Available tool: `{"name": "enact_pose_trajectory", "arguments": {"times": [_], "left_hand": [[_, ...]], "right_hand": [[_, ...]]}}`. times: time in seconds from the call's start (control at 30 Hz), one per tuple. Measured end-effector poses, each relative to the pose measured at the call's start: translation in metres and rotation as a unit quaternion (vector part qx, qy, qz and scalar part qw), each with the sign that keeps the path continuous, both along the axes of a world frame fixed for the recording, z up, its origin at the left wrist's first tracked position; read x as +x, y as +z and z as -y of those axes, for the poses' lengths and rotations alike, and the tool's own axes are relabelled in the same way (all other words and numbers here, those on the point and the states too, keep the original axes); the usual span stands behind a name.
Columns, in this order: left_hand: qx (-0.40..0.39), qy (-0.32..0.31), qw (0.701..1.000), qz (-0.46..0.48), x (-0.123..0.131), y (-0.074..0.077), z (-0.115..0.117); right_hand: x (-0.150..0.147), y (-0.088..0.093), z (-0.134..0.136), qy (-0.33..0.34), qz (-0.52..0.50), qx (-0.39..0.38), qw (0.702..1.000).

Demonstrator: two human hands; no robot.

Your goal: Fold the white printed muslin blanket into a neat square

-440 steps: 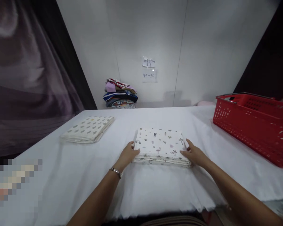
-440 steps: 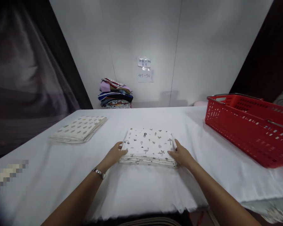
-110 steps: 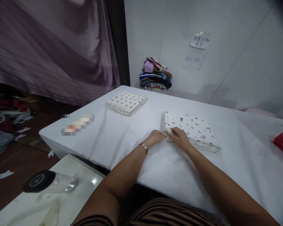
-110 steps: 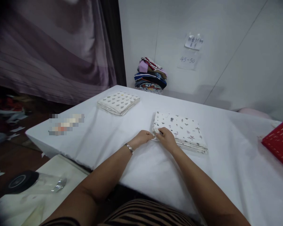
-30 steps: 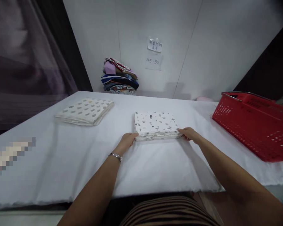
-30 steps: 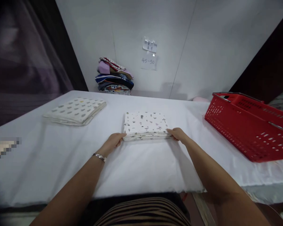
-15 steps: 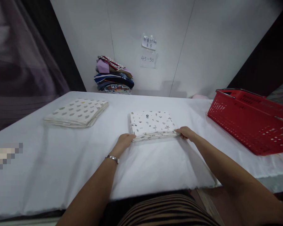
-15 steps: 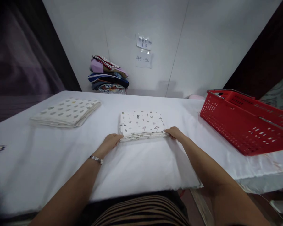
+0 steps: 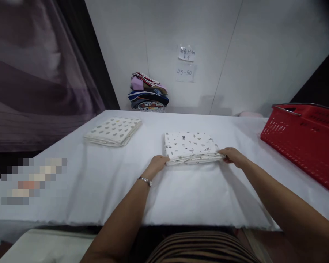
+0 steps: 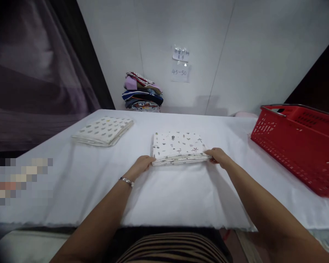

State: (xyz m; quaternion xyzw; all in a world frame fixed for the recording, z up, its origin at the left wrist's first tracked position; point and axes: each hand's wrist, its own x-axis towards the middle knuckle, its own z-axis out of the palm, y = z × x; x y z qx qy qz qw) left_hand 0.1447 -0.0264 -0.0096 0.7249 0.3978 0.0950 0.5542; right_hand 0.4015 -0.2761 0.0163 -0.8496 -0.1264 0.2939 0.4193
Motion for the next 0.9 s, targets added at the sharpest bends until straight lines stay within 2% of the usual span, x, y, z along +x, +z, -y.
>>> {"name": "enact_pose_trajectory", "arguments": {"times": [0.13,0.23,0.33,0.4,0.47,0.5,0.57,0.63,0.73,0.9], "left_hand": [[0.005,-0.024,1.000,-0.019,0.000,0.001,0.001],[0.019,-0.038,0.998,-0.035,-0.003,0.005,0.001],[0.083,-0.022,0.995,-0.051,-0.007,0.012,0.003],[0.161,0.006,0.986,-0.050,-0.008,0.017,0.007],[0.255,0.012,0.967,-0.014,-0.008,0.022,0.015],[0.305,-0.005,0.952,0.017,-0.006,0.025,0.020],[0.400,-0.064,0.911,0.076,-0.001,0.029,0.030],[0.468,-0.127,0.869,0.098,0.005,0.031,0.039],[0.517,-0.191,0.831,0.079,0.015,0.030,0.045],[0.541,-0.264,0.798,0.033,0.021,0.020,0.039]], "right_hand": [[-0.001,-0.011,0.007,0.035,0.038,-0.053,0.997],[0.000,-0.014,0.012,0.060,0.118,-0.088,0.987],[-0.004,-0.011,0.015,0.070,0.282,-0.082,0.953],[-0.012,-0.007,0.014,0.108,0.390,-0.015,0.914],[-0.022,-0.004,0.011,0.176,0.446,0.068,0.875],[-0.027,-0.003,0.007,0.212,0.458,0.101,0.857],[-0.036,-0.003,-0.001,0.273,0.471,0.137,0.828],[-0.042,-0.003,-0.010,0.314,0.483,0.139,0.805],[-0.043,-0.004,-0.021,0.347,0.498,0.112,0.787],[-0.042,-0.008,-0.024,0.360,0.525,0.092,0.766]]}}
